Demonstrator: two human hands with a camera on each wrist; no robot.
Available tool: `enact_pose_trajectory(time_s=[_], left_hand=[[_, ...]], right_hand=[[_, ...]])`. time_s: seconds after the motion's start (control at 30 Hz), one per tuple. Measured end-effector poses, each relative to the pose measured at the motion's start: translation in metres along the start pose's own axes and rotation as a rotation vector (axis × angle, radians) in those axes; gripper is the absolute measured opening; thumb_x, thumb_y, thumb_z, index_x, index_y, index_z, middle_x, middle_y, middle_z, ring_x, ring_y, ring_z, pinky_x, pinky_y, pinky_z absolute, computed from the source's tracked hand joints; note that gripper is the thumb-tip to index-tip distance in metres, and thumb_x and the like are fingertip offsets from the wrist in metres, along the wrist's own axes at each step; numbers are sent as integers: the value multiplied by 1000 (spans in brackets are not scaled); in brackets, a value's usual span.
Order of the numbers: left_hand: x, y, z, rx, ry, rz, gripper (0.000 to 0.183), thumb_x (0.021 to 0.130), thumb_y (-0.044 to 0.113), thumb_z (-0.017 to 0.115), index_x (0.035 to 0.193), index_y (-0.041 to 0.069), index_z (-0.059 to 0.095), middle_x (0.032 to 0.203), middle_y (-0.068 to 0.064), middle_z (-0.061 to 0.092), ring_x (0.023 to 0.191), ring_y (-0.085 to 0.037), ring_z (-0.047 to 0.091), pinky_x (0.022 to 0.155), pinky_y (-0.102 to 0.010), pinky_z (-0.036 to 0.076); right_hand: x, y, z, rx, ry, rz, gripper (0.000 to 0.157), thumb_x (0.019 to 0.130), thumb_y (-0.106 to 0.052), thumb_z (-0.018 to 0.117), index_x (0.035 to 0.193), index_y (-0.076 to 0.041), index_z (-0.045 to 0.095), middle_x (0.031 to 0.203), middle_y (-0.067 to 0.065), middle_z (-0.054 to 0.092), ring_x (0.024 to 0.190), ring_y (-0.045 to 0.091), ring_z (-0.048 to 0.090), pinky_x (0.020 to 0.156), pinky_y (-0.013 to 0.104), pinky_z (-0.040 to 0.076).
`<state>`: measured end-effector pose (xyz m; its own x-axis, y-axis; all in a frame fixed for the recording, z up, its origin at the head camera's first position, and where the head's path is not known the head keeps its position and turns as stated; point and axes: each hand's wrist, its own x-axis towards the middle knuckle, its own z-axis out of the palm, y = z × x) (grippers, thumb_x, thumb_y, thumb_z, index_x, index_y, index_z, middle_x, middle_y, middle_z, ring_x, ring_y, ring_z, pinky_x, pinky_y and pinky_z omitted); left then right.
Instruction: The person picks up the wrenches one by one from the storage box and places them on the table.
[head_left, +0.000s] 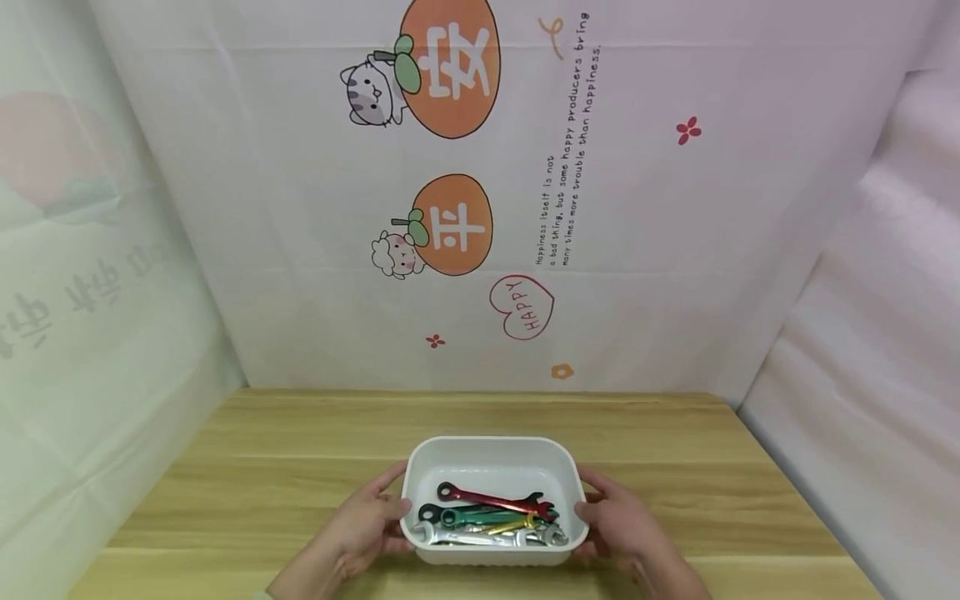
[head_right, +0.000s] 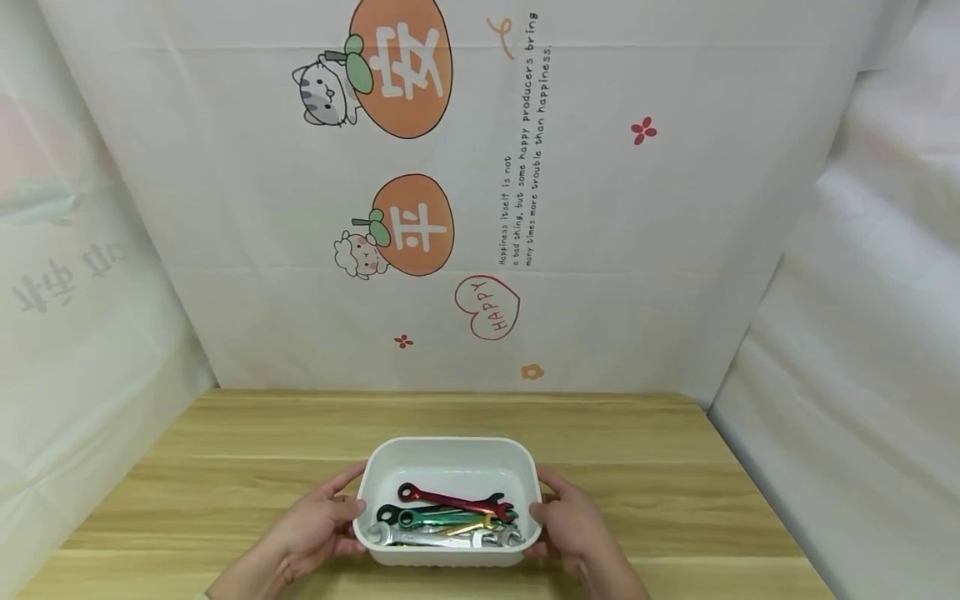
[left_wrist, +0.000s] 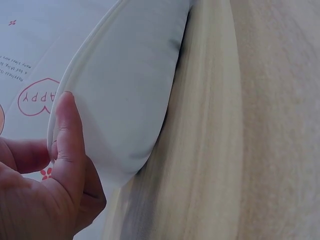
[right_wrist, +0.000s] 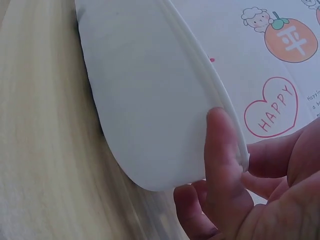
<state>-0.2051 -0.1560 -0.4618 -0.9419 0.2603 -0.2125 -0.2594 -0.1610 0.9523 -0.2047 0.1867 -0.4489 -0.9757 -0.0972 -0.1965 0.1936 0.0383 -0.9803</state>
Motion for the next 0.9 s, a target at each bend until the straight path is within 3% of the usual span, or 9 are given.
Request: enact_pose_trajectory(time_s=[0.37,0.47,0.6,0.7,0.83,0.9], left_hand=[[0,10,-6,100,0,-12,73,95,-3,56,158,4,20,104,-24,48,81,-33,62,67,-44,59],[-1,21,-9,220,-9,26,77,91,-5,61,156,0,19,109,-27,50,83,-34,63,69,-47,59],[-2,51,-13,398,-4,126,82,86,-7,67,157,4,25,125,-31,50,87,-36,65,76,-50,58],[2,75,-14,492,-113,180,82,88,-5,68,158,14,31,140,-27,46,98,-38,66,84,-49,56],[14,94,-12,685,-318,234,80,91,7,71,156,33,33,150,-7,44,114,-27,63,90,-42,54],[23,98,-10,764,-388,247,80,91,9,72,154,41,35,151,3,44,117,-23,61,90,-37,54]], right_hand=[[2,0,-1,15,-4,23,61,95,7,51,153,0,33,125,35,52,70,36,64,53,38,56],[2,1,-2,26,-19,28,62,95,7,51,153,0,32,124,35,52,74,37,64,54,38,57],[2,1,-4,34,-26,35,61,95,6,51,153,1,31,124,35,52,76,37,65,56,40,58],[2,1,-4,33,-13,45,61,95,6,51,153,0,32,125,35,52,78,37,65,57,41,58],[2,0,-4,29,4,52,60,95,6,52,152,0,34,124,34,53,79,37,65,58,43,58],[1,0,-4,26,8,52,60,95,6,52,152,0,34,123,34,53,79,38,65,58,44,58]])
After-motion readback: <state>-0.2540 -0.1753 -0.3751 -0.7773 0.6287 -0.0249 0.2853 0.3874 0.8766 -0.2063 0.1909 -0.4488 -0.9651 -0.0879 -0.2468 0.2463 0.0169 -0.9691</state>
